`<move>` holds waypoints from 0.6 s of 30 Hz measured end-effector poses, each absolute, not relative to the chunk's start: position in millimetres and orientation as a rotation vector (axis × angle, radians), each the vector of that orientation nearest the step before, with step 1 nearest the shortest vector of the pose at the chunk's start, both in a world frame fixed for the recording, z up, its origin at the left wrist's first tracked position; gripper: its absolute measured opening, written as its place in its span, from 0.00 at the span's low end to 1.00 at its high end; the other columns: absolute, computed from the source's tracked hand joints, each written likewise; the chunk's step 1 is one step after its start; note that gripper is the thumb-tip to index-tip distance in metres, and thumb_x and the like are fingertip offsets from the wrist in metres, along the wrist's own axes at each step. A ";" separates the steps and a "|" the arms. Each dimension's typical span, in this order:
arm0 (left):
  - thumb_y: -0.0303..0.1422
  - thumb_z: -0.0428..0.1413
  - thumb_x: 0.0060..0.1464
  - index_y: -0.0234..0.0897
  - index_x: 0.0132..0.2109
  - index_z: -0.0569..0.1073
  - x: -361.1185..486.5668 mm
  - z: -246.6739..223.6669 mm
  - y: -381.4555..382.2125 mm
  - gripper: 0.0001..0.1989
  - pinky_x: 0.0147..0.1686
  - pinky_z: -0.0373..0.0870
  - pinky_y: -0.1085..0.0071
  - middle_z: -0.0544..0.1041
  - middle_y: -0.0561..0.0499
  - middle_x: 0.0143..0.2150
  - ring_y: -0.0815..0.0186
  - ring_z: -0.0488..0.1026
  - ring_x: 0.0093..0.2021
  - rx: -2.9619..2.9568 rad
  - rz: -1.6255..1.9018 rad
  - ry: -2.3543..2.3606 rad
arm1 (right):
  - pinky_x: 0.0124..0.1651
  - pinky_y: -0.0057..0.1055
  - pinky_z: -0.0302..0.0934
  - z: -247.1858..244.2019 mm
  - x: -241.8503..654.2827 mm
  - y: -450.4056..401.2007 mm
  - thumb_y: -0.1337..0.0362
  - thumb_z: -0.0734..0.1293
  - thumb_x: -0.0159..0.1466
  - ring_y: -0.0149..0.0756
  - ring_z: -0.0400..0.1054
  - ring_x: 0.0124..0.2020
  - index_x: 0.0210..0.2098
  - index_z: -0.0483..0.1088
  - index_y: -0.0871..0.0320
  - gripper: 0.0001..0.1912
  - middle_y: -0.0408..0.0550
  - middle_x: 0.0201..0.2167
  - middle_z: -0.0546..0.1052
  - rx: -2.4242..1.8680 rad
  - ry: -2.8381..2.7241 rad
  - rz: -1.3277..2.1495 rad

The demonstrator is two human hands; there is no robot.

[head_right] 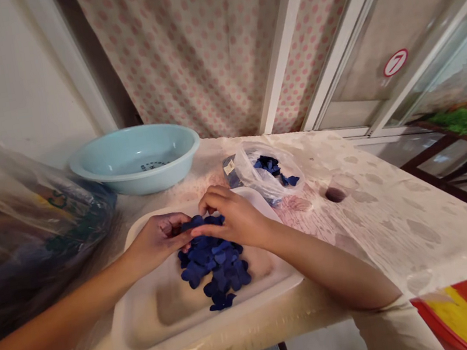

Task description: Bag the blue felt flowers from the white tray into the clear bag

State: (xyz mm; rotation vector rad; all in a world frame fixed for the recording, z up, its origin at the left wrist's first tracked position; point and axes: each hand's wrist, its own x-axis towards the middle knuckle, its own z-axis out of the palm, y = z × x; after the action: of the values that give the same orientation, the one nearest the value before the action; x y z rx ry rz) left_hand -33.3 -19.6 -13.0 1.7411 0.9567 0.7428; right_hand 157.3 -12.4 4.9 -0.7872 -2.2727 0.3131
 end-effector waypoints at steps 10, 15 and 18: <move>0.37 0.56 0.47 0.35 0.23 0.63 -32.8 -8.7 -22.1 0.13 0.21 0.56 0.77 0.63 0.58 0.19 0.73 0.61 0.20 1.722 0.726 0.969 | 0.33 0.26 0.56 1.9 158.1 -10.8 0.64 0.61 0.62 0.28 0.63 0.29 0.28 0.67 0.59 0.08 0.44 0.27 0.69 -0.812 -2.219 0.384; 0.37 0.55 0.48 0.35 0.24 0.64 -32.3 -9.1 -21.7 0.12 0.22 0.57 0.77 0.63 0.58 0.19 0.73 0.62 0.21 1.687 0.749 0.983 | 0.27 0.25 0.50 -0.2 158.5 -4.9 0.64 0.64 0.59 0.27 0.58 0.23 0.22 0.63 0.59 0.10 0.42 0.22 0.66 -1.120 -2.052 0.164; 0.38 0.55 0.48 0.35 0.24 0.64 -32.1 -11.4 -21.1 0.13 0.22 0.58 0.76 0.63 0.57 0.19 0.72 0.62 0.21 1.690 0.748 0.988 | 0.25 0.25 0.48 -1.1 159.2 -3.0 0.64 0.62 0.60 0.26 0.55 0.22 0.22 0.59 0.59 0.12 0.41 0.21 0.64 -1.164 -2.065 0.154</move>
State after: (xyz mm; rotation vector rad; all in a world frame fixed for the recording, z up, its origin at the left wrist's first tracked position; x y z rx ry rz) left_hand -32.1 -21.1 -11.4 1.6896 0.9883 0.7485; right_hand 159.2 -3.0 -1.1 -1.1639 -2.0650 0.1544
